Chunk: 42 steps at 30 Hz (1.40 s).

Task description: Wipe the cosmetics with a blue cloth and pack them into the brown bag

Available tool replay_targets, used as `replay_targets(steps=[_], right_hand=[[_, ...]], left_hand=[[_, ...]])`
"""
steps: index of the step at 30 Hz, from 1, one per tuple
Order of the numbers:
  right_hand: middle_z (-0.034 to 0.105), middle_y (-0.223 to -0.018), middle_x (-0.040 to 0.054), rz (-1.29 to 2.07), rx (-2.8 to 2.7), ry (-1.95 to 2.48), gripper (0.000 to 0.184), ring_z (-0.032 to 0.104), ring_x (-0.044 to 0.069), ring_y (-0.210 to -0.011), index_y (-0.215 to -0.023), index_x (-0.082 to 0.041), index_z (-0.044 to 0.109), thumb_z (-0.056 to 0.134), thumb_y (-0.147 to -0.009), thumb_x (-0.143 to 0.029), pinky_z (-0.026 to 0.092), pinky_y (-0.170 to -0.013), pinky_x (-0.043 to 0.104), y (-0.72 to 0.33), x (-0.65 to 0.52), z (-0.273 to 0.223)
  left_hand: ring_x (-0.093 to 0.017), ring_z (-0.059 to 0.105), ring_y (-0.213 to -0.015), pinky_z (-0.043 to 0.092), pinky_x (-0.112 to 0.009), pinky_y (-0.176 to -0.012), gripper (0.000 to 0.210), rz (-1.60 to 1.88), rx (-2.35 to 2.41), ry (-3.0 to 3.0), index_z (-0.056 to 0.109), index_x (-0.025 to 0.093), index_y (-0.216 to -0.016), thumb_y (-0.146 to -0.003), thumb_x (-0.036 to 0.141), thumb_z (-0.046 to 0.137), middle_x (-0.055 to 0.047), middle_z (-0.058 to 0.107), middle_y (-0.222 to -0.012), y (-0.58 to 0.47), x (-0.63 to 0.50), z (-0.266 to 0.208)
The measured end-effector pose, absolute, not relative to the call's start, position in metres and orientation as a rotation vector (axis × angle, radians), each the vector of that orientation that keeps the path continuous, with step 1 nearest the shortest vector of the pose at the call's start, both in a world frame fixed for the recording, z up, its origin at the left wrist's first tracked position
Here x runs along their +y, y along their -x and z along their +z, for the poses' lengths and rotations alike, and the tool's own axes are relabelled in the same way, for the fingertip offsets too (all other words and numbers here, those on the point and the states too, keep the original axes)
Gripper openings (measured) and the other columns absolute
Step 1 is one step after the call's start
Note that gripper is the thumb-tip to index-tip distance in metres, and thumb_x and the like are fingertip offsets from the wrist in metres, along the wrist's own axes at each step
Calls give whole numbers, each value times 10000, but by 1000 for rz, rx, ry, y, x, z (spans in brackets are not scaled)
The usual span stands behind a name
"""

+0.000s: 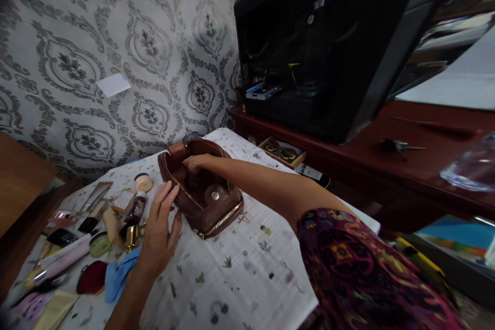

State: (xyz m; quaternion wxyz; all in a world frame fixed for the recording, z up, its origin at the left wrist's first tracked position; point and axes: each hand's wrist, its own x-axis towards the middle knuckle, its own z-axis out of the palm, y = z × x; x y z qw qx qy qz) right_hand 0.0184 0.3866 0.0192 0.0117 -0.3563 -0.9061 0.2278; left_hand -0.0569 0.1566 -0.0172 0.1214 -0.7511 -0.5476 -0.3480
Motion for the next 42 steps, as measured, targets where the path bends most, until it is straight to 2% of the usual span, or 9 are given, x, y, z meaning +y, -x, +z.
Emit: replay_targets(steps=[2, 4, 7, 13, 19, 42], right_hand=[[719, -1045, 55, 739, -2874, 1106, 512, 696, 223, -903, -1125, -112, 694, 882, -670, -252, 570, -786, 308, -21, 389, 22], [725, -1098, 59, 737, -2868, 1088, 653, 700, 233, -936, -1181, -115, 688, 911, -576, -219, 550, -770, 254, -22, 392, 23], [694, -1223, 63, 715, -2805, 1073, 620, 688, 214, -1005, -1250, -153, 644, 854, -676, -261, 529, -753, 210, -21, 393, 19], [694, -1182, 69, 699, -2781, 1094, 411, 679, 206, -983, -1146, -146, 647, 791, -763, -193, 531, -758, 219, -21, 392, 6], [637, -1214, 87, 746, -2787, 1104, 340, 649, 217, -1037, -1225, -151, 612, 625, -958, -360, 571, -873, 419, -24, 388, 8], [632, -1219, 88, 842, -2534, 1364, 361, 648, 221, -1058, -1246, -170, 604, 641, -947, -370, 566, -878, 405, -5, 373, 4]], left_hand=[[-234, 285, -1511, 336, -497, -1211, 642, -1015, -1594, 2192, 271, 295, -1554, -970, 72, 413, -98, 353, -1586, 57, 157, -17], [-235, 287, -1510, 339, -487, -1209, 640, -1011, -1583, 2189, 274, 290, -1555, -969, 74, 415, -97, 355, -1584, 57, 157, -17], [-239, 300, -1502, 342, -485, -1205, 631, -1006, -1563, 2195, 281, 284, -1553, -971, 86, 422, -100, 367, -1576, 58, 158, -17], [-239, 314, -1494, 339, -480, -1204, 621, -1019, -1561, 2198, 286, 289, -1555, -979, 103, 429, -101, 374, -1571, 58, 159, -17], [-230, 305, -1497, 329, -468, -1208, 619, -1022, -1555, 2203, 284, 286, -1555, -982, 106, 431, -101, 365, -1578, 58, 159, -17], [-261, 321, -1491, 359, -503, -1191, 647, -1036, -1582, 2199, 269, 306, -1559, -970, 92, 428, -109, 376, -1568, 56, 159, -17]])
